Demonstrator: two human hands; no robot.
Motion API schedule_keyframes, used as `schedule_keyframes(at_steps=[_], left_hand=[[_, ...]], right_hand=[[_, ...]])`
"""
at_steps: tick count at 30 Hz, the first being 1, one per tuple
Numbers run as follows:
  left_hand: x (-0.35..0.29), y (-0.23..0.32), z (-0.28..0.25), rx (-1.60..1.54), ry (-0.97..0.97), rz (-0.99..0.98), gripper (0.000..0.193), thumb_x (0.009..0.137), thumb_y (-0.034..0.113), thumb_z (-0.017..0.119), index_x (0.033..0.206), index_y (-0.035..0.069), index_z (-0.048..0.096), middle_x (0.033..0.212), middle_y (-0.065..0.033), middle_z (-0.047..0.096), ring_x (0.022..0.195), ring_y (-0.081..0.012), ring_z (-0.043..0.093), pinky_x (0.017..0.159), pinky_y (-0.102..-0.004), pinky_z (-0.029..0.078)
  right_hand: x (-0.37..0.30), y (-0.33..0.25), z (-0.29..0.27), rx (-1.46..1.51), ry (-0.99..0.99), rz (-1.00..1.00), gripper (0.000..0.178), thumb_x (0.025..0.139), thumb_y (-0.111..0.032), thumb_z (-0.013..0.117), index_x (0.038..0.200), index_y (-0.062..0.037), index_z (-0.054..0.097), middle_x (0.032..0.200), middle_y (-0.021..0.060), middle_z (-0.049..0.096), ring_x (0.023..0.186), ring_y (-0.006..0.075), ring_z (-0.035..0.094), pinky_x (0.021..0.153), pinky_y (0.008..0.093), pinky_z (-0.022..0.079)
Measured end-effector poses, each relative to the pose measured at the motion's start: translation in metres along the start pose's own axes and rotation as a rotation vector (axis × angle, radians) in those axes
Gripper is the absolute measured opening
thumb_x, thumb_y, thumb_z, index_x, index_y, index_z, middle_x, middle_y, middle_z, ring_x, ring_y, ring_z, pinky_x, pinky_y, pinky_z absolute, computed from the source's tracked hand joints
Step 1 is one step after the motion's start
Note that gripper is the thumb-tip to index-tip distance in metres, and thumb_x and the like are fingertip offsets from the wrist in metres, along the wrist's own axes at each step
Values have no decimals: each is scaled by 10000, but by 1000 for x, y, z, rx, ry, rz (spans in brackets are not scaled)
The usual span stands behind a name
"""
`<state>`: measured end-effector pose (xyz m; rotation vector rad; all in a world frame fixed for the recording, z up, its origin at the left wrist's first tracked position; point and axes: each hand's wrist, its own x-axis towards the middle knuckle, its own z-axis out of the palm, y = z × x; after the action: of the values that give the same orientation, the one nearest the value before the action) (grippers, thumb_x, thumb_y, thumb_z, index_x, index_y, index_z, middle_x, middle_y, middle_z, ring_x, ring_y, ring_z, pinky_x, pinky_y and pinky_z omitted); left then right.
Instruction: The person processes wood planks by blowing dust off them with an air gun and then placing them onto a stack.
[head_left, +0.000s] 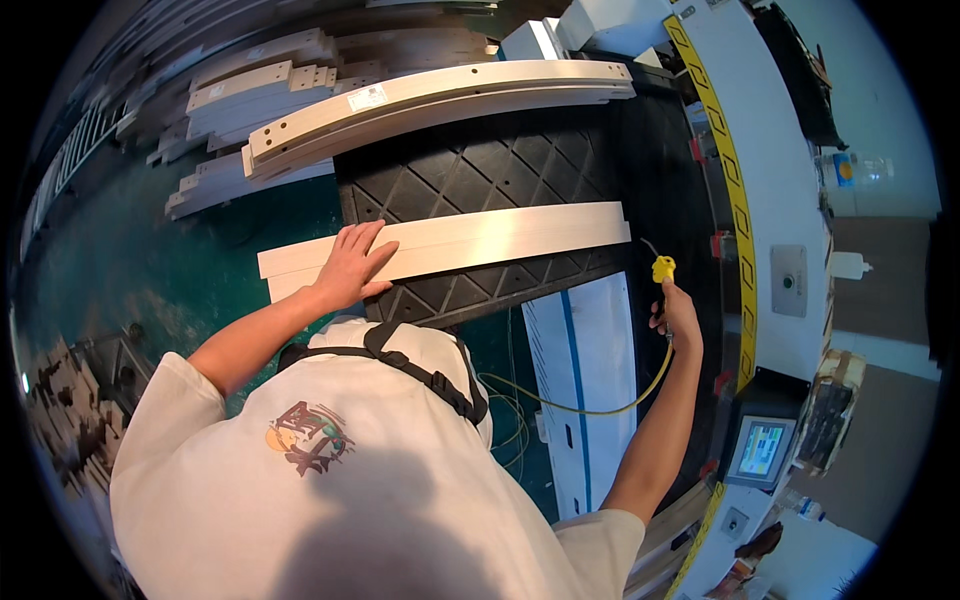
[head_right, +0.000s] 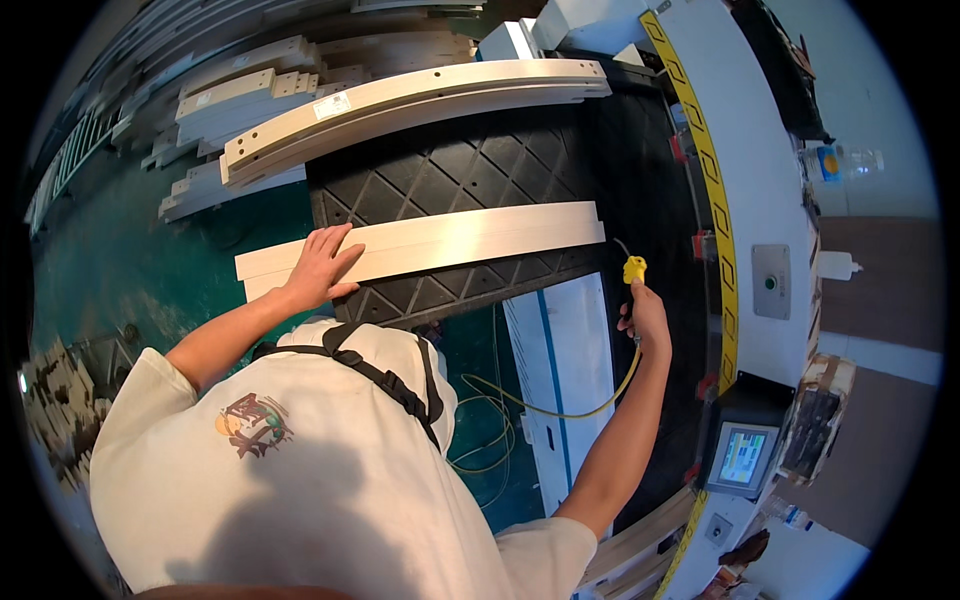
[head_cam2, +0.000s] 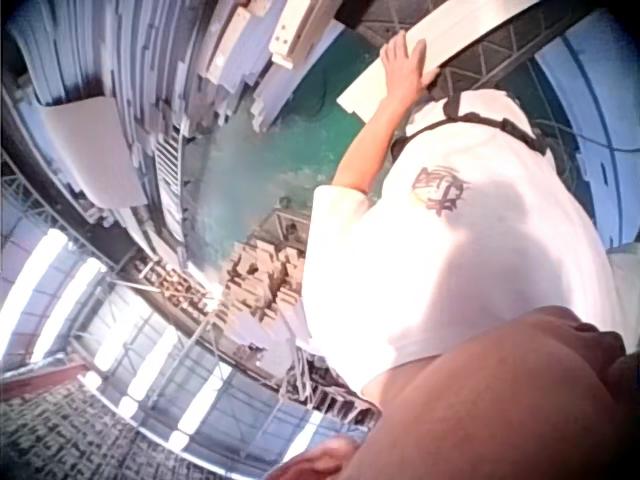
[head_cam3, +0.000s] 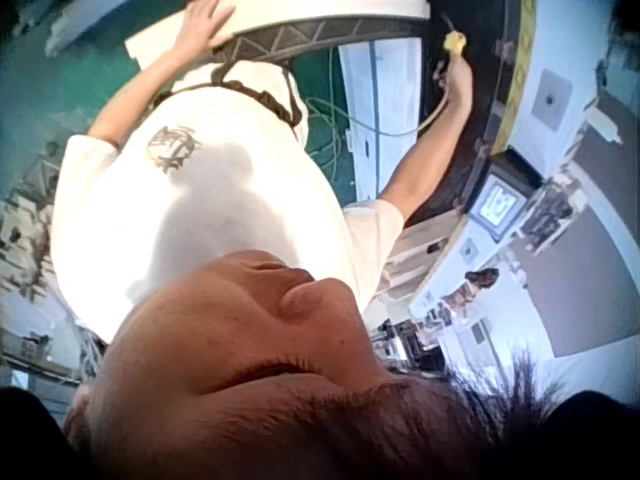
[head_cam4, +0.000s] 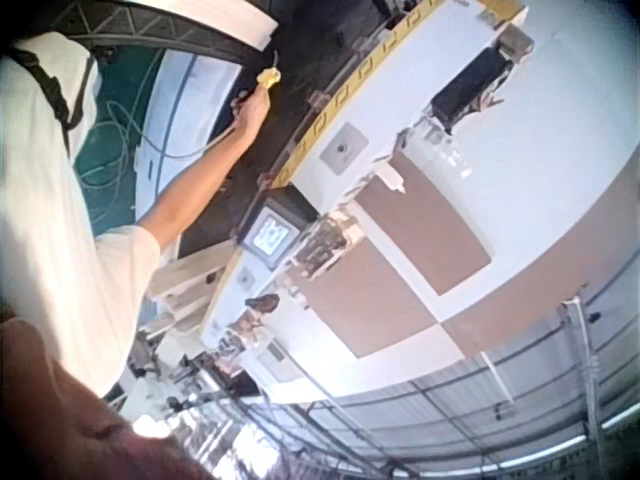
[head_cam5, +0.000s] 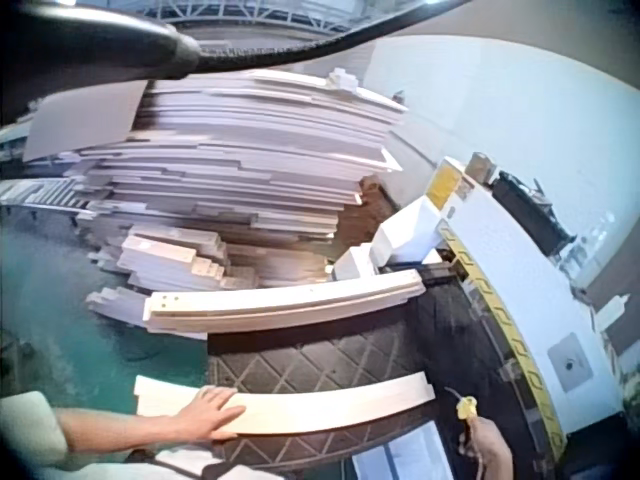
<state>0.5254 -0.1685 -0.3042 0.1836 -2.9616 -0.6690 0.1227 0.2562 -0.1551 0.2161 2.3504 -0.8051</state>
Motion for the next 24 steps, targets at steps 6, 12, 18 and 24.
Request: schedule_keyframes(at_steps=[6,12,18,24], left_hand=[[7,-3,1,32,-49,65,748,811,309,822,1475,111,539,1594,-290,345,1453,-470,340,1202,-582,273],[10,-1,-1,60,-93,54,772,812,319,813,1496,119,516,1606,-295,324,1460,-475,333,1206,-577,271],[11,-2,3,74,-32,38,809,785,373,833,1473,102,506,1589,-272,357,1443,-440,368,1180,-572,295],[23,7,2,85,-25,-16,863,705,408,878,1442,117,537,1530,-198,440,1371,-404,430,1112,-550,338]], right_hand=[[-11,16,17,132,19,-32,436,1079,-476,493,1163,-70,627,731,34,623,522,160,614,453,274,416],[-101,-4,107,-10,-738,-112,393,1057,-498,566,1013,-111,616,785,20,692,626,135,682,535,243,477],[-136,31,168,503,-824,5,383,1074,-350,560,1287,-31,556,1041,132,747,471,102,551,417,239,408],[-150,65,237,1161,-964,-31,640,925,-66,595,1524,16,384,1313,223,690,431,61,435,401,190,357]])
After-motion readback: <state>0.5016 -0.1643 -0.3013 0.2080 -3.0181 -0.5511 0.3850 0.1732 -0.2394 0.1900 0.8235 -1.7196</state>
